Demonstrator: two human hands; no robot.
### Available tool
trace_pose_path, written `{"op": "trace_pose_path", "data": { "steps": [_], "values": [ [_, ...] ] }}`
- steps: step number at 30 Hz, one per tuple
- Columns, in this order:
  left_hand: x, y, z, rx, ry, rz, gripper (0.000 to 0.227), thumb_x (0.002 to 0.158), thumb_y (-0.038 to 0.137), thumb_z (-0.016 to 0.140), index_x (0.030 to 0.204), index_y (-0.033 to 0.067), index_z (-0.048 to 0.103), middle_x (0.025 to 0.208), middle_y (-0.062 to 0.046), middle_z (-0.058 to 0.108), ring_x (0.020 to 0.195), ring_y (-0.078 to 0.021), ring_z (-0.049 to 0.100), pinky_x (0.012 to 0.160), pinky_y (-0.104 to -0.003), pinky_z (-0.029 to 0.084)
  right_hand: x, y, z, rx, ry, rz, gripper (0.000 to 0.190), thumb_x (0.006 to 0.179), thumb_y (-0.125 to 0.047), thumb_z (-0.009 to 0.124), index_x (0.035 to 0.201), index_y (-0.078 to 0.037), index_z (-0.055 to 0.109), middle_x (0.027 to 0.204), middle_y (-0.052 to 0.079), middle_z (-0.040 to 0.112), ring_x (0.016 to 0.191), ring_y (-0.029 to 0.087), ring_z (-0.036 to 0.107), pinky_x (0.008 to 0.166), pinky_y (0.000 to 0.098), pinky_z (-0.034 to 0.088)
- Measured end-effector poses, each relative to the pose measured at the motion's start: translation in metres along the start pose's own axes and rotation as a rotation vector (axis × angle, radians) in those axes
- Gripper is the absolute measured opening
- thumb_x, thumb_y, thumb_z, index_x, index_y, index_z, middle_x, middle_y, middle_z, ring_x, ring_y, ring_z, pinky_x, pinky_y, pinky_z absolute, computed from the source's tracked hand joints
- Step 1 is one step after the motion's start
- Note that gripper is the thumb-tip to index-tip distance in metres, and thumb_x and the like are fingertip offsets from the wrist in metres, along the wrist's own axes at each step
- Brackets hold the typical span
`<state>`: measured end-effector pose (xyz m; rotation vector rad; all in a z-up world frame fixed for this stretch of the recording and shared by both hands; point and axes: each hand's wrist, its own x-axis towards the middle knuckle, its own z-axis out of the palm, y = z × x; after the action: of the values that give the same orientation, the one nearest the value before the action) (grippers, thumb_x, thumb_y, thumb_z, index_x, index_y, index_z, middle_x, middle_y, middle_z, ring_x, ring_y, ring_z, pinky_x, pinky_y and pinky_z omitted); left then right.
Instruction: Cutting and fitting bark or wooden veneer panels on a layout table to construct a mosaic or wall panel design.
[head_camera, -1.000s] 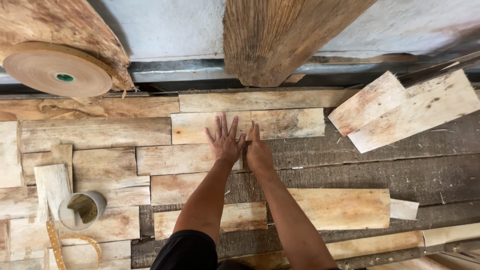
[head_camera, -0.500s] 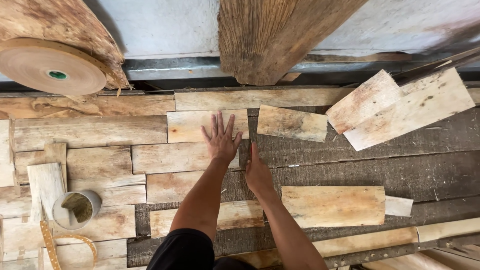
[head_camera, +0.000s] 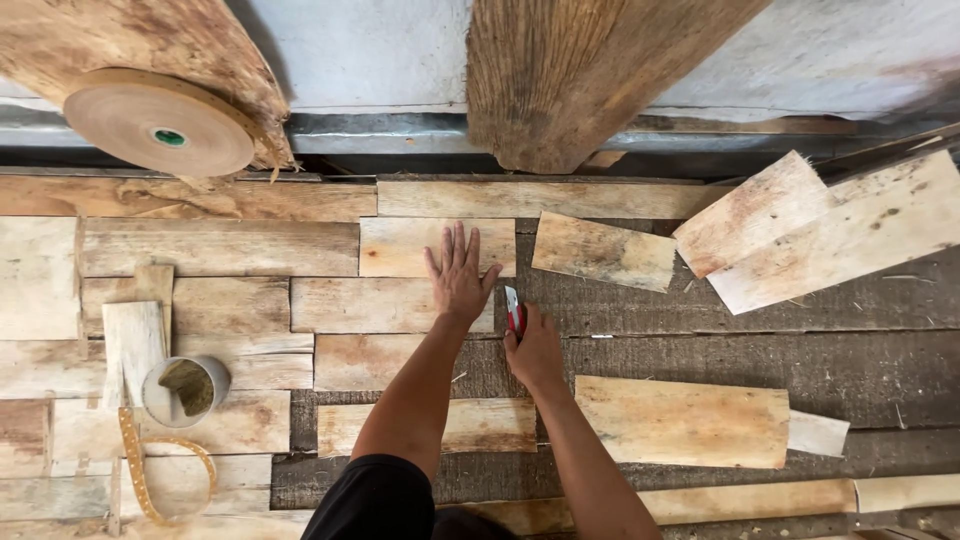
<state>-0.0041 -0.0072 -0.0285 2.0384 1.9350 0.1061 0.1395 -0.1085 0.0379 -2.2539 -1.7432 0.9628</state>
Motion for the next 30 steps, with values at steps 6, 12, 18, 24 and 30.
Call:
{"op": "trace_pose_path", "data": {
  "steps": [6, 12, 18, 24, 30],
  "values": [
    [0.004, 0.003, -0.002, 0.02, -0.074, -0.033, 0.09, 0.097, 0.075, 0.028, 0.166, 0.0215, 0.01, 0.174, -0.007, 0.002, 0.159, -0.0259, -0.003, 0.124, -0.062, -0.005, 0.0, 0.002, -0.003, 0.028, -0.068, 0.076, 0.071, 0.093, -0.028, 0.073, 0.151, -0.013, 0.036, 0.132, 0.02, 0.051, 0.12, 0.039, 0.059, 0.094, 0.0492, 0.057],
    [-0.004, 0.011, -0.009, -0.018, -0.071, -0.063, 0.085, 0.099, 0.07, 0.028, 0.165, 0.0196, 0.01, 0.173, -0.007, 0.003, 0.159, -0.0254, -0.003, 0.123, -0.062, -0.005, -0.001, 0.001, -0.005, 0.007, -0.075, 0.08, 0.074, 0.091, -0.029, 0.078, 0.151, -0.014, 0.038, 0.132, 0.018, 0.053, 0.118, 0.038, 0.061, 0.094, 0.0488, 0.058],
    [-0.049, 0.017, 0.005, -0.152, 0.128, -0.001, 0.055, 0.108, 0.03, 0.04, 0.161, 0.0164, 0.035, 0.172, -0.011, 0.019, 0.16, -0.0307, 0.01, 0.125, -0.063, 0.003, -0.005, 0.009, -0.002, 0.029, -0.001, -0.003, 0.071, 0.088, -0.022, 0.079, 0.148, -0.012, 0.043, 0.128, 0.019, 0.056, 0.115, 0.039, 0.062, 0.092, 0.0494, 0.057],
    [-0.104, 0.024, 0.005, -0.383, 0.24, 0.024, 0.045, 0.1, 0.018, 0.054, 0.144, 0.0105, 0.055, 0.154, -0.015, 0.05, 0.148, -0.036, 0.036, 0.122, -0.055, 0.023, -0.004, 0.025, 0.006, 0.127, 0.138, -0.148, 0.058, 0.082, -0.013, 0.075, 0.135, -0.006, 0.053, 0.118, 0.021, 0.061, 0.107, 0.041, 0.062, 0.09, 0.0517, 0.053],
    [-0.096, 0.048, -0.001, -0.523, 0.143, 0.076, 0.043, 0.1, 0.016, 0.059, 0.142, 0.0078, 0.058, 0.128, -0.016, 0.065, 0.119, -0.0374, 0.06, 0.106, -0.048, 0.047, 0.033, 0.086, 0.043, 0.305, 0.231, 0.004, 0.018, 0.104, -0.015, 0.055, 0.115, 0.0, 0.058, 0.107, 0.025, 0.061, 0.095, 0.042, 0.06, 0.085, 0.055, 0.047]
  ]
}}
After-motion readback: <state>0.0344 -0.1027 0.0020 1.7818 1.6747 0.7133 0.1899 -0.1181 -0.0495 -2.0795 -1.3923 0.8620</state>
